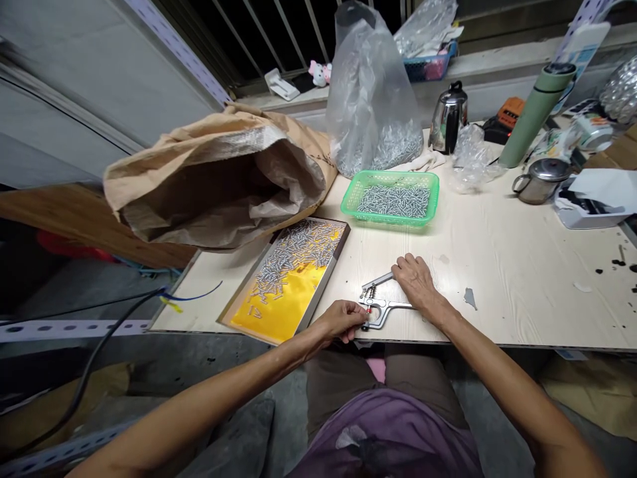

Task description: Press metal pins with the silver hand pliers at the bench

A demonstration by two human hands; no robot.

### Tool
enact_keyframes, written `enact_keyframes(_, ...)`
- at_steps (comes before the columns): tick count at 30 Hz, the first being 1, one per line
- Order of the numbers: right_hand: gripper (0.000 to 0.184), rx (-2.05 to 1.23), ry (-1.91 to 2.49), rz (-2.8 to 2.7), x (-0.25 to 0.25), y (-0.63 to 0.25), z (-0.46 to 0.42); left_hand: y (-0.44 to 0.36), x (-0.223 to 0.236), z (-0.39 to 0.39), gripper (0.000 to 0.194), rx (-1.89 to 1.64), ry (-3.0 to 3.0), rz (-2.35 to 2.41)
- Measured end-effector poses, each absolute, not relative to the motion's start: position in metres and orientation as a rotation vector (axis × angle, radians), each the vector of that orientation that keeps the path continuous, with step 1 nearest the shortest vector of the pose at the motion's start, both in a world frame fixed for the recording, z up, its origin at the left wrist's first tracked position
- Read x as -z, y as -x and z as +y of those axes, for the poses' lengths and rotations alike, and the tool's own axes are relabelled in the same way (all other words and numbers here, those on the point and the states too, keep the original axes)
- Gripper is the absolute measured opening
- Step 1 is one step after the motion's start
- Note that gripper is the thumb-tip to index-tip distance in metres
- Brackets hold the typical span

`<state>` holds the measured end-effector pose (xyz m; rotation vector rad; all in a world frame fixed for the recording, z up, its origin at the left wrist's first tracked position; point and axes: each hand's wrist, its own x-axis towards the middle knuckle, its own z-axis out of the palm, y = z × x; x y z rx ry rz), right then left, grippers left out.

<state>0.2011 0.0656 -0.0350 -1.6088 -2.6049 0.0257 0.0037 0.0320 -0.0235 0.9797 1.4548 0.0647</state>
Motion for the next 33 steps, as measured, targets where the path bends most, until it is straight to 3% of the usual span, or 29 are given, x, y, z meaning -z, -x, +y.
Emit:
enact_keyframes(27, 0.02, 0.122, 1.574, -2.507, 0.046, -0.21, 0.03, -0.012, 0.018, 0.028, 0.023, 0.141, -0.982, 1.491)
enact_keyframes(33, 0.015, -0.002, 1.579, -2.42, 0.042, -0.212, 0.015, -0.01, 0.019, 0.029, 0.03, 0.127, -0.969, 1.463)
